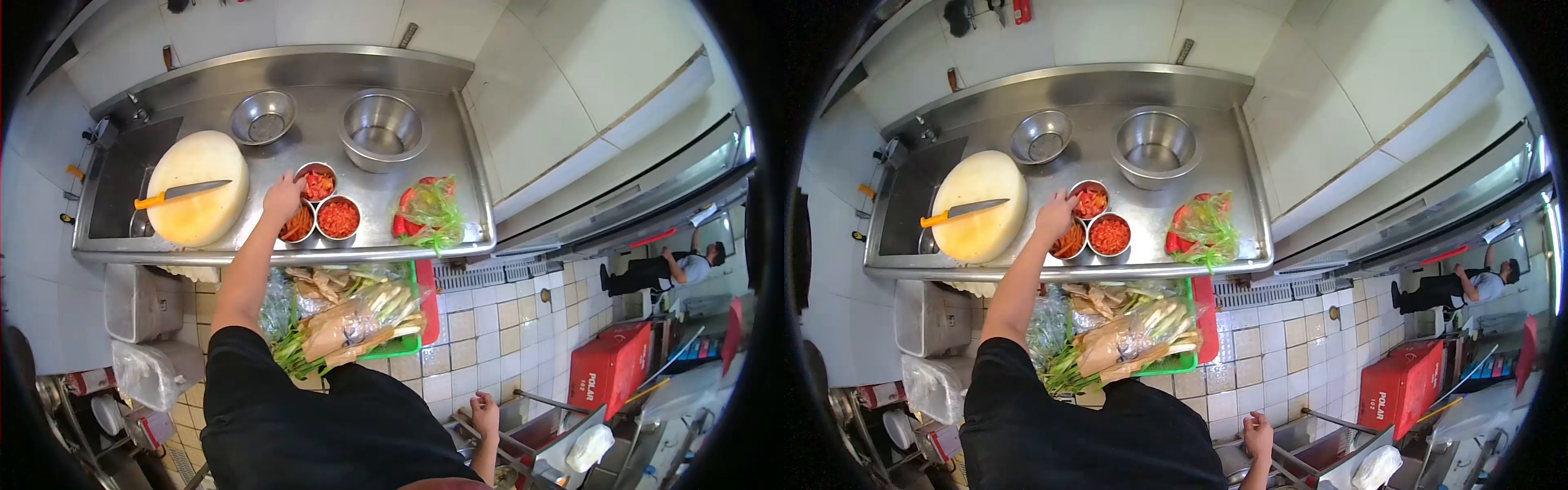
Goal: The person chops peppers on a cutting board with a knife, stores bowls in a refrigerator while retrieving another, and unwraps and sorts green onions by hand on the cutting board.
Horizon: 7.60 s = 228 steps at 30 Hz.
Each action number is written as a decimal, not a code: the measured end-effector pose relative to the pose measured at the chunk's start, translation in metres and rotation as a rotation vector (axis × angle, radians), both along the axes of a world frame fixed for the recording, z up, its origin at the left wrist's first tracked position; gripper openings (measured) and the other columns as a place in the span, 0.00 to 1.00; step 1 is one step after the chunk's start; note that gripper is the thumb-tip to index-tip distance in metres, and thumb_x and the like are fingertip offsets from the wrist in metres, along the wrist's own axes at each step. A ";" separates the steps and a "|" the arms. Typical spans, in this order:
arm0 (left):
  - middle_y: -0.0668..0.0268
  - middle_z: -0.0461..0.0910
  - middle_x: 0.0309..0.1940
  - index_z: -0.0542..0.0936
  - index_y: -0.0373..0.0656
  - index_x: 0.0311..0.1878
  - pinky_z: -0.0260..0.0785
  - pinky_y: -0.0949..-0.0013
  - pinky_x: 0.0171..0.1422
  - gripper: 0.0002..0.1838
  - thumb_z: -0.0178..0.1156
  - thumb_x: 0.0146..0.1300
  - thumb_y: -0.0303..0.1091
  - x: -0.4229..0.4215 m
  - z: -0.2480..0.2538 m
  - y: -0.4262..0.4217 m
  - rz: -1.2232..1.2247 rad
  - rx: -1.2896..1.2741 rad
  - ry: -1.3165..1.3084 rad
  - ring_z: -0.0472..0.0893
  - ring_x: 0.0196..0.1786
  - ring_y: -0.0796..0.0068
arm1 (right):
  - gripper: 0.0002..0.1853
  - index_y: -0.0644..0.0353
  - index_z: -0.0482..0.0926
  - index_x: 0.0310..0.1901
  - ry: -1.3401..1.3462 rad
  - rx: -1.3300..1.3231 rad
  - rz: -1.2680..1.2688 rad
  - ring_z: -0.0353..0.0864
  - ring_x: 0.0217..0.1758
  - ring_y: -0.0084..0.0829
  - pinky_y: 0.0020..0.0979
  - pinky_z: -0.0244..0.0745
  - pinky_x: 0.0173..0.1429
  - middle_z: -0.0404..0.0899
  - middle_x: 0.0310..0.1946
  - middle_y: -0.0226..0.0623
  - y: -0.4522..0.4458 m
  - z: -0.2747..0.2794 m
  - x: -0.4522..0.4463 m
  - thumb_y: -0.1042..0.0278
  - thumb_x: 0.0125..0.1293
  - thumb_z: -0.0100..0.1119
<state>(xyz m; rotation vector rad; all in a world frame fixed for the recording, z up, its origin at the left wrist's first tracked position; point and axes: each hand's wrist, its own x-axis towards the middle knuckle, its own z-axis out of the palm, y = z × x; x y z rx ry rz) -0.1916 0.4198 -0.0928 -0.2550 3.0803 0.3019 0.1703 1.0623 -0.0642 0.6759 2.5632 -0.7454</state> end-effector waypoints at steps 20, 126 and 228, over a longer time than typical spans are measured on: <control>0.48 0.86 0.38 0.87 0.42 0.41 0.77 0.50 0.51 0.09 0.65 0.56 0.25 -0.028 0.001 0.074 -0.242 0.066 0.026 0.85 0.44 0.44 | 0.27 0.55 0.79 0.64 0.349 0.149 0.314 0.84 0.56 0.54 0.49 0.81 0.59 0.82 0.55 0.51 0.214 -0.046 -0.207 0.55 0.65 0.70; 0.50 0.86 0.44 0.87 0.44 0.46 0.78 0.49 0.55 0.17 0.59 0.54 0.23 -0.444 0.147 1.085 -1.028 0.246 0.137 0.85 0.50 0.43 | 0.08 0.57 0.77 0.29 0.252 -0.854 -0.504 0.72 0.10 0.23 0.28 0.65 0.12 0.75 0.16 0.31 0.609 -0.062 -0.437 0.81 0.63 0.51; 0.62 0.85 0.32 0.84 0.38 0.46 0.78 0.67 0.35 0.16 0.66 0.69 0.43 0.724 -0.179 0.369 1.439 1.067 -0.009 0.83 0.30 0.71 | 0.13 0.56 0.91 0.35 -0.463 0.196 1.325 0.87 0.25 0.31 0.40 0.79 0.26 0.89 0.28 0.38 -0.017 -0.177 -0.364 0.58 0.61 0.62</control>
